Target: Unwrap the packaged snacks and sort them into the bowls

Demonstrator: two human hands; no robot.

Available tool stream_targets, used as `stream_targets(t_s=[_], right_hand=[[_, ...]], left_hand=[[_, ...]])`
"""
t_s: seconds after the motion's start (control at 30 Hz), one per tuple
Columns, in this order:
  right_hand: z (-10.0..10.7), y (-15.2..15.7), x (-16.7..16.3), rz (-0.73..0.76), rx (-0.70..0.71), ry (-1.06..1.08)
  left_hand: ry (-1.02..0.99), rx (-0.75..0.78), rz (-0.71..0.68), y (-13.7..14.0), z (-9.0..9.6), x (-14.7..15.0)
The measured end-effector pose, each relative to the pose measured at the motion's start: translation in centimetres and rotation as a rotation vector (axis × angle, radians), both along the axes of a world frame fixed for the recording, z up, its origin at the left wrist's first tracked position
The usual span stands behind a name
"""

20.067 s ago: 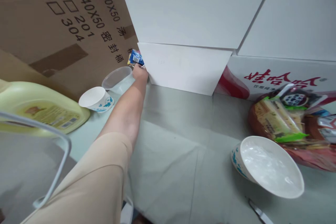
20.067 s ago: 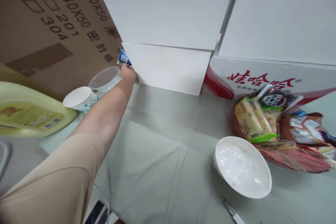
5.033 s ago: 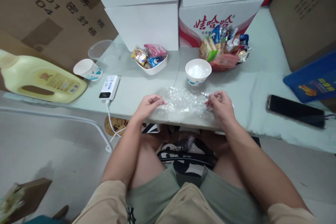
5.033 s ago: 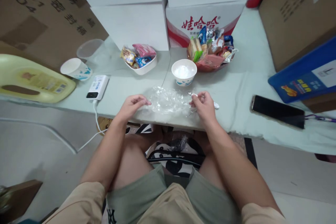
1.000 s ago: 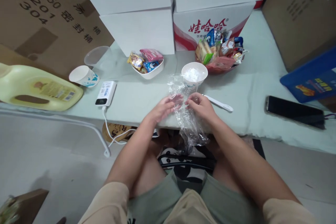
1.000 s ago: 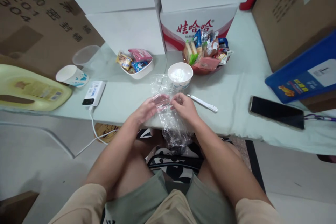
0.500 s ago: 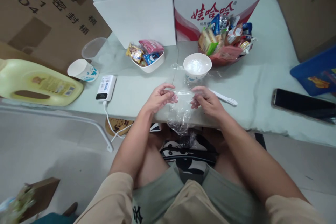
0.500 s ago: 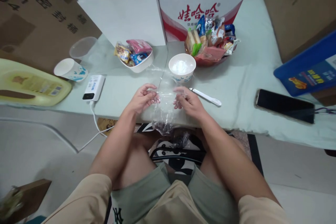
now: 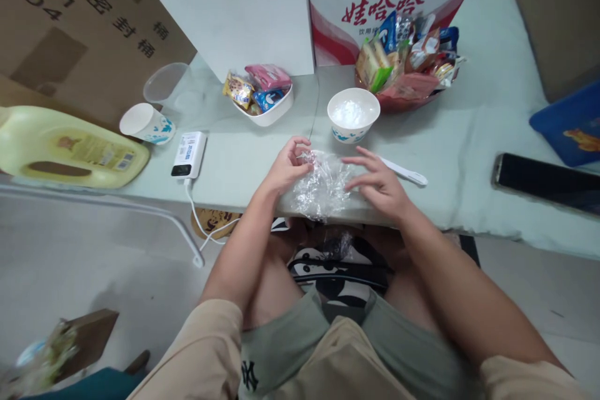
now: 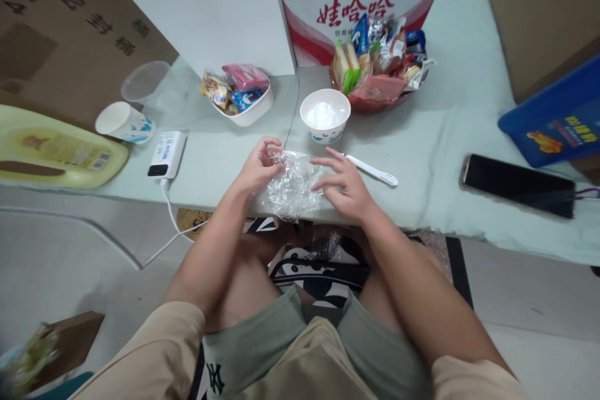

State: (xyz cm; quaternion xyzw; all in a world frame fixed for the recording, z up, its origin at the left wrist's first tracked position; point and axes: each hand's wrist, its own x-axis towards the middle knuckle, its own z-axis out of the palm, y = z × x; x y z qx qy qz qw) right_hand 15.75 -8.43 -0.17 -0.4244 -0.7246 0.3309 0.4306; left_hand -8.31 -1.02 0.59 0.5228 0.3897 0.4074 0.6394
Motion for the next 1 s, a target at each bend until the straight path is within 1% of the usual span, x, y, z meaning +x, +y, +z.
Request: stream_targets(t_s=[0.07, 0.1, 0.13, 0.17, 0.23, 0.27, 0.3, 0.37, 0.43, 0.5, 0.53, 0.6, 0.67, 0.73, 0.9, 1.0], right_hand=[[-0.1, 0.4, -0.4, -0.159, -0.082, 0.181], [-0.2, 0.6, -0.7, -0.196, -0.152, 0.265], [-0.2, 0.7, -1.1, -0.190, -0.235, 0.335], [-0.1, 0.8, -1.5, -0.148, -0.322, 0.383], [0.1, 1.0, -2.3, -0.046, -0.470, 0.410], [0.2, 1.0, -2.5, -0.025, -0.512, 0.404], [0.4, 1.0, -2.7, -0.033, -0.528, 0.399], [0.6, 1.0, -2.8, -0.093, -0.497, 0.397], [0.8, 1.1, -2.6, -0.150, -0.438, 0.402], [0.8, 1.1, -2.4, -0.189, -0.399, 0.431], [0.8, 1.1, -2.3, -0.198, -0.398, 0.461], [0.8, 1.1, -2.3, -0.189, -0.443, 0.512], [0.7, 1.1, -2.3, -0.162, -0.512, 0.493], [0.7, 1.1, -2.3, -0.157, -0.553, 0.442], [0.9, 1.2, -1.7, -0.158, -0.563, 0.377], [1.0, 1.0, -1.2, -0.140, -0.564, 0.364]], left_hand=[[-0.051, -0.024, -0.009, -0.2, 0.2, 0.0], [-0.081, -0.034, -0.017, -0.4, 0.5, 0.0], [-0.111, -0.039, -0.028, -0.6, 0.7, 0.0], [-0.139, -0.042, -0.039, -0.9, 1.0, 0.0], [-0.189, -0.050, -0.037, -1.3, 1.4, -0.1], [-0.210, -0.066, -0.021, -1.5, 1.4, -0.1], [-0.227, -0.096, -0.001, -1.6, 1.4, -0.1], [-0.227, -0.207, 0.013, -1.7, 1.2, 0.1], [-0.154, -0.333, -0.054, -1.8, 0.9, 0.5], [-0.057, -0.380, -0.129, -1.8, 0.8, 0.9], [-0.030, -0.362, -0.134, -1.9, 0.9, 1.2], [-0.030, -0.283, -0.080, -2.0, 1.0, 1.5], [-0.038, -0.217, -0.031, -1.9, 1.1, 1.7], [0.007, -0.178, -0.032, -1.7, 1.0, 1.6], [0.203, -0.024, -0.018, -1.1, 0.4, 0.9], [0.180, -0.033, -0.036, -1.2, 0.5, 0.4]])
